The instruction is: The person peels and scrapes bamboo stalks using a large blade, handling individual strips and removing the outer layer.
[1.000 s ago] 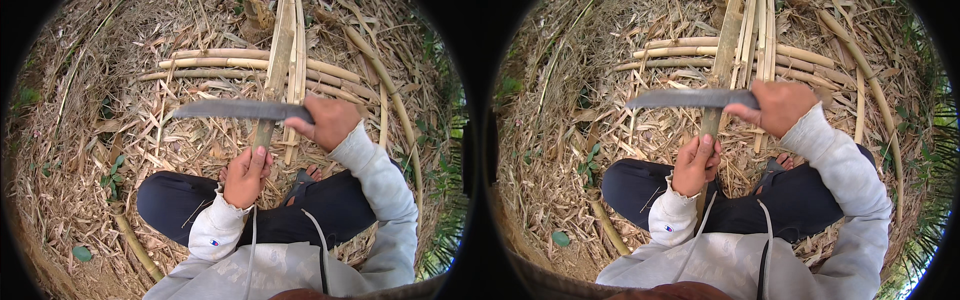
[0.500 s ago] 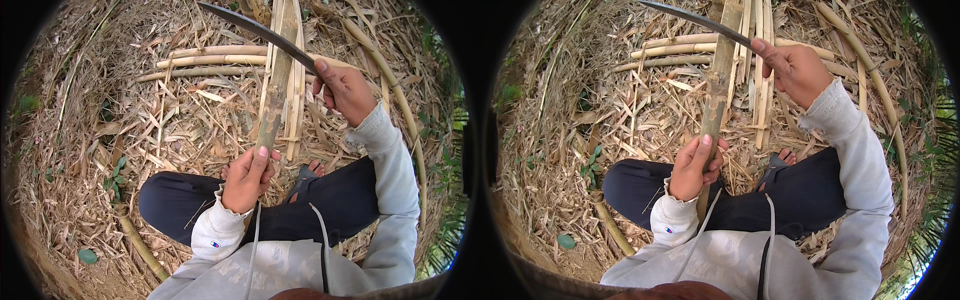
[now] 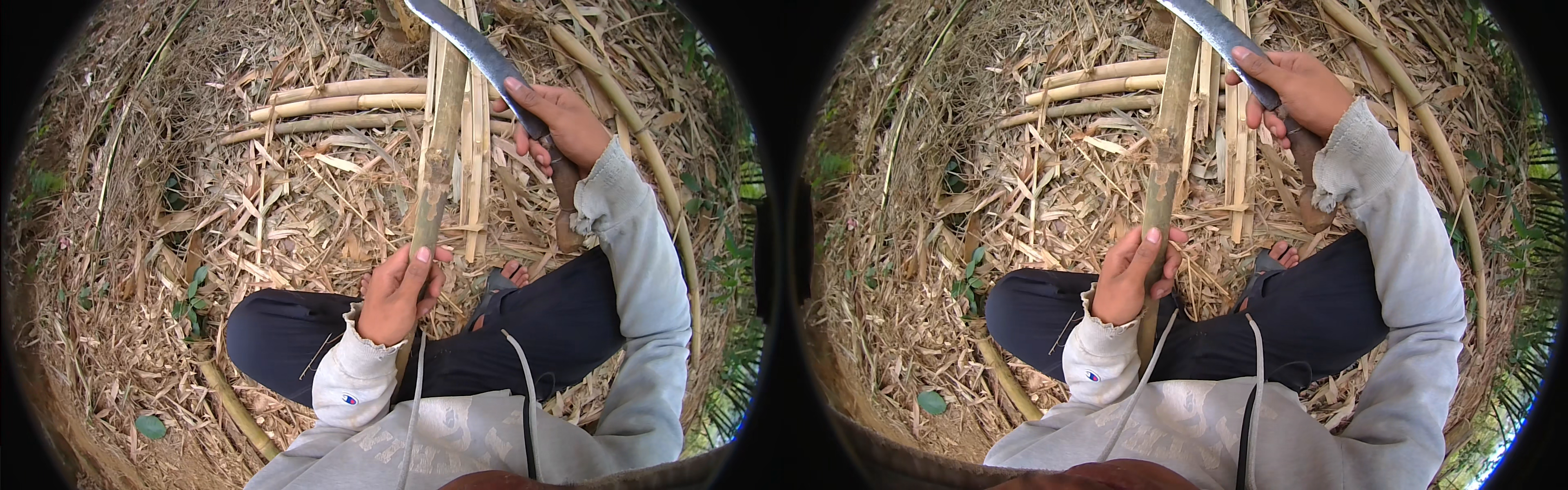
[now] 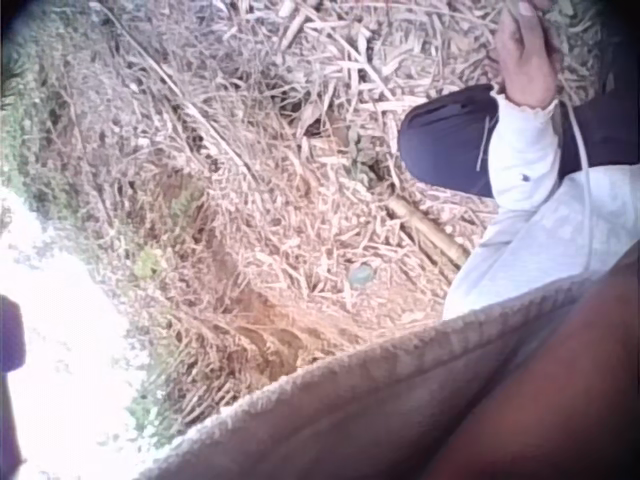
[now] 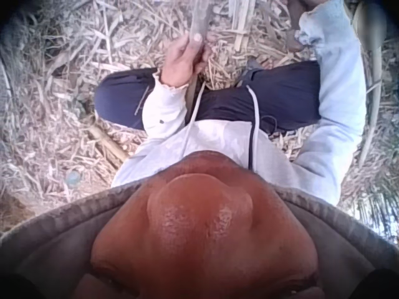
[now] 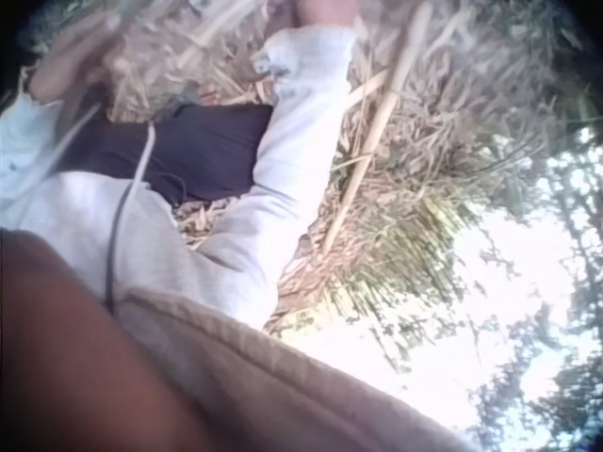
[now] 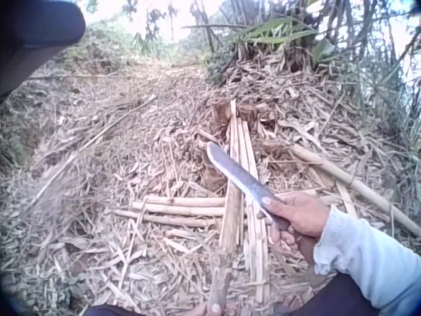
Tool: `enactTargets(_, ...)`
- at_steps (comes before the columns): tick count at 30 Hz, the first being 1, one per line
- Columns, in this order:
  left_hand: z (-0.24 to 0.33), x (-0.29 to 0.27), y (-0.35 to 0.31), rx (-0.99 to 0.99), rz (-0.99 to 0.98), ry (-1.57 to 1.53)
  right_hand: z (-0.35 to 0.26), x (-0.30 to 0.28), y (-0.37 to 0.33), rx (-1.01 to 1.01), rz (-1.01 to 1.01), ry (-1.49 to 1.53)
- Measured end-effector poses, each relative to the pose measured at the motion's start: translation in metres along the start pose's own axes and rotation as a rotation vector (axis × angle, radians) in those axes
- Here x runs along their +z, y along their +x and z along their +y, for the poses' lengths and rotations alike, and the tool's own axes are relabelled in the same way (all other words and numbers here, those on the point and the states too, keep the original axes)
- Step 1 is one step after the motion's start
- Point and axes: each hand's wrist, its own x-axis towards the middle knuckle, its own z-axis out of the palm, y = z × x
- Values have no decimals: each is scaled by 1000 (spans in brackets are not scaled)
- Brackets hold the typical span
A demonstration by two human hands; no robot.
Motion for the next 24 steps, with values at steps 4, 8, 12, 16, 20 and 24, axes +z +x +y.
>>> enactTargets(4, -6, -1, 1, -32, -101, -60, 2, 19, 3, 28, 48, -2)
enactTargets(8, -7, 6, 1, 35, -90, -15, 0, 19, 3, -71, 65, 19)
enactTargets(12, -27, 1, -16, -58, -151, 30, -10, 16, 0, -158, 132, 103)
enactTargets(16, -24, -5, -22, -192, -245, -129, -5, -2, 4, -201, 290, -45)
enactTargets(20, -21, 3, -22, -87, -80, -75, -8, -16, 1, -168, 301, -124)
enactTargets(24, -24, 12, -21, 5, 22, 67, -4, -29, 2, -157, 322, -146)
